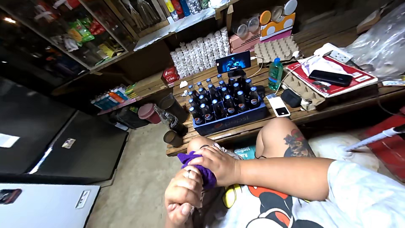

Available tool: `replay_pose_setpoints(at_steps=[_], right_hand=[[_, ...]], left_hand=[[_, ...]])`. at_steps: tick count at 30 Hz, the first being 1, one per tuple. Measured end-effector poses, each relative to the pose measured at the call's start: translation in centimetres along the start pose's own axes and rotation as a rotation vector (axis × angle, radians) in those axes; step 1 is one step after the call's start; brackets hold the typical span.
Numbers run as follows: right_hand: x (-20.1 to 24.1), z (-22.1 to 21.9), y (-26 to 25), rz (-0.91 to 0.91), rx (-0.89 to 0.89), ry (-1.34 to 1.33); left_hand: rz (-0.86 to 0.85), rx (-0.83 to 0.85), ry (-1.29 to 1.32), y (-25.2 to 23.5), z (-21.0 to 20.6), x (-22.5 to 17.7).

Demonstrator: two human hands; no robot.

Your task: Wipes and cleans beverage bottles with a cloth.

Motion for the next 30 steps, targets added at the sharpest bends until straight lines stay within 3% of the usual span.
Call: replay_pose_setpoints(at_steps=[12, 17, 23, 26, 30], right_hand=[[-3.7, -0.4, -0.2, -0.404, 0.366, -0.063], [-4.4, -0.6, -0.2, -0.538, 0.365, -0.077], [-4.7, -0.6, -0.5, -0.681, 0.438, -0.056], [-4.4, -0.6, -0.2, -0.631, 0.398, -0.063], [-3.7, -0.5, -0.1, -0.517, 0.344, -0.07]], left_hand=[[-0.038, -0.041, 0.006, 0.7, 1.2, 0.4], [-0.023, -0.263, -0.237, 0.6, 1.9, 0.5], [0.071, -0.637, -0.164, -0.1, 1.4, 0.3], [0.017, -0.593, -0.098, 0.1, 0.6, 0.0], [-0.076, -0.331, -0.037, 0.8, 0.4, -0.5]])
Point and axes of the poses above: each hand's wrist, its own y-axis away from the middle knuckle, its own z-axis out of the back of the hand, x = y × z, the point moved 3 cm from there along -y, towards the middle knuckle, and after that the axes turned 1 degree about y, right-handed, at the moved point
